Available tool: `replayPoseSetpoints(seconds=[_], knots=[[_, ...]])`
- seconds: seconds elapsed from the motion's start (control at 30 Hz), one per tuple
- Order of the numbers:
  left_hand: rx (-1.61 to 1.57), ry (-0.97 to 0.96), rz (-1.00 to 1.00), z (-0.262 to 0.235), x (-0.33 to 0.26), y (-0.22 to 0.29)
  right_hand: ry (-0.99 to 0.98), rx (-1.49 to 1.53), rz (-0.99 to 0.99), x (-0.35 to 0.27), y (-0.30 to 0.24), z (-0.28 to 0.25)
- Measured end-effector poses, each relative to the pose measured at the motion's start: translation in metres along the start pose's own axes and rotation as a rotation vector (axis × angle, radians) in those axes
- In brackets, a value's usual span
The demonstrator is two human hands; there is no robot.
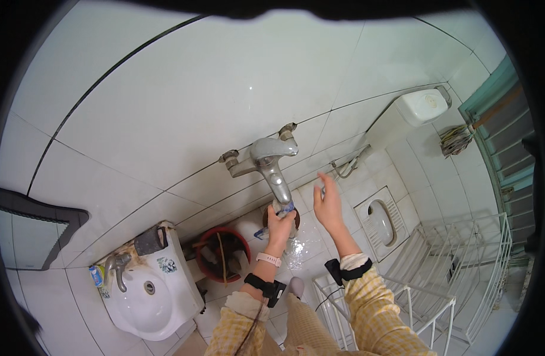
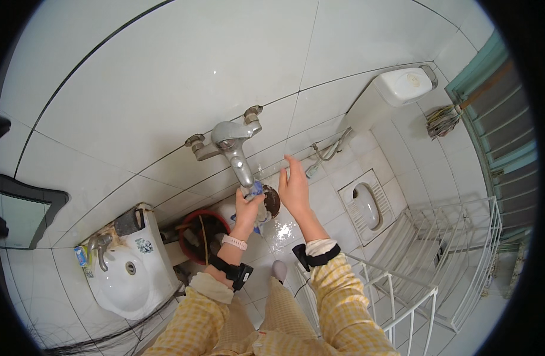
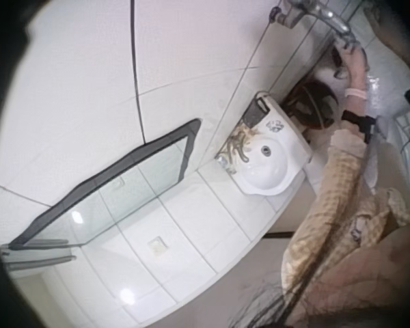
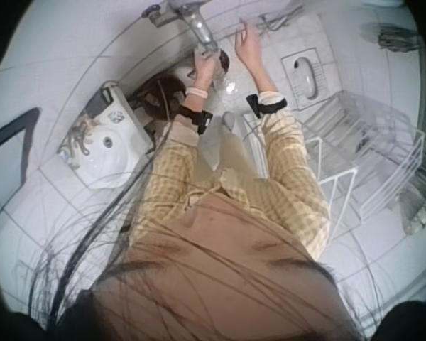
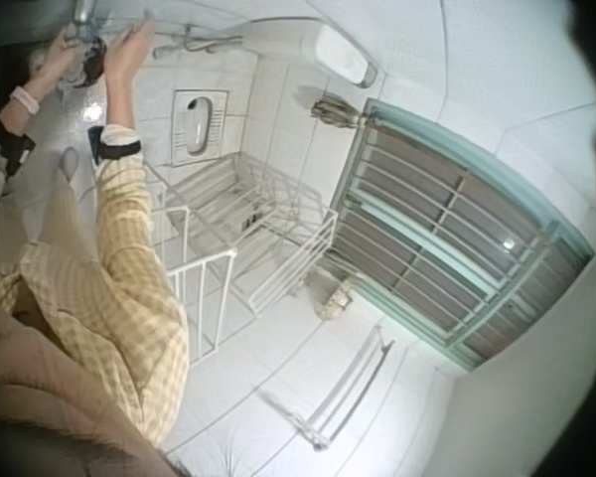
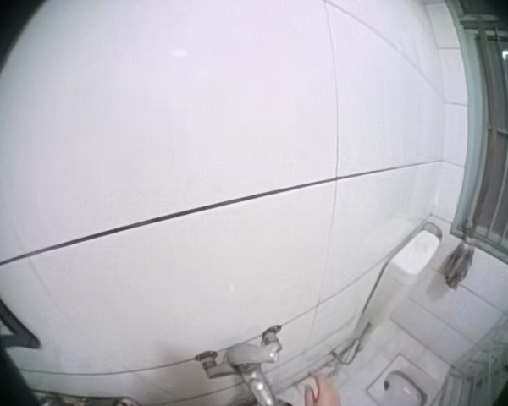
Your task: The person assembles a collapsible fabric storage unit by first washing a metal frame in the bathroom, then carrying it to a hallway. They unfold a patterned fabric cover and fit it over the frame, securing it with ties and zippers.
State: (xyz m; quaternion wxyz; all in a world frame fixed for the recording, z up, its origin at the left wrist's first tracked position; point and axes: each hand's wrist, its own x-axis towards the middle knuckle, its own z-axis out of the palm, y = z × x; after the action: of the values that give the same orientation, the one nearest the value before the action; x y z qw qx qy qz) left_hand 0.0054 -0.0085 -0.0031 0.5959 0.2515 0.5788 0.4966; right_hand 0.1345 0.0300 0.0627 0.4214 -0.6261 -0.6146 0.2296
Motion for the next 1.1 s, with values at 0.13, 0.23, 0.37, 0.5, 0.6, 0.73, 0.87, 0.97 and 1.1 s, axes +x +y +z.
replayPoseSetpoints(seconds=[0.13, 0.23, 0.37, 0.5, 0.6, 0.73, 0.87, 0.97, 1.1], knots=[[0.279, 0.093, 0.062, -0.005, -0.001, -0.006, -0.079, -0.092, -0.547, 0.034, -0.088, -0.04], [0.223, 0.114, 0.106, -0.011, -0.002, 0.002, -0.175, -0.138, -0.69, 0.049, -0.118, -0.037], [0.238, 0.202, 0.193, -0.02, -0.013, 0.033, -0.166, -0.148, -0.664, 0.044, -0.107, -0.033], [0.152, 0.229, 0.176, -0.024, -0.038, 0.064, -0.18, -0.166, -0.481, 0.011, -0.063, -0.035], [-0.018, 0.186, 0.077, -0.022, -0.063, 0.077, -0.391, -0.311, -0.202, -0.035, -0.016, -0.033], [-0.31, 0.075, -0.025, -0.014, -0.101, 0.092, -0.726, -0.315, 0.072, -0.113, 0.016, -0.003], [-0.538, -0.032, -0.199, -0.008, -0.14, 0.108, -0.494, 0.262, 0.053, -0.148, 0.016, 0.035], [-0.726, -0.154, -0.241, -0.016, -0.156, 0.122, -0.346, 0.615, 0.12, -0.14, 0.01, 0.037], [-0.869, -0.216, -0.291, -0.042, -0.153, 0.119, -0.304, 1.124, 0.474, -0.109, -0.002, -0.008]])
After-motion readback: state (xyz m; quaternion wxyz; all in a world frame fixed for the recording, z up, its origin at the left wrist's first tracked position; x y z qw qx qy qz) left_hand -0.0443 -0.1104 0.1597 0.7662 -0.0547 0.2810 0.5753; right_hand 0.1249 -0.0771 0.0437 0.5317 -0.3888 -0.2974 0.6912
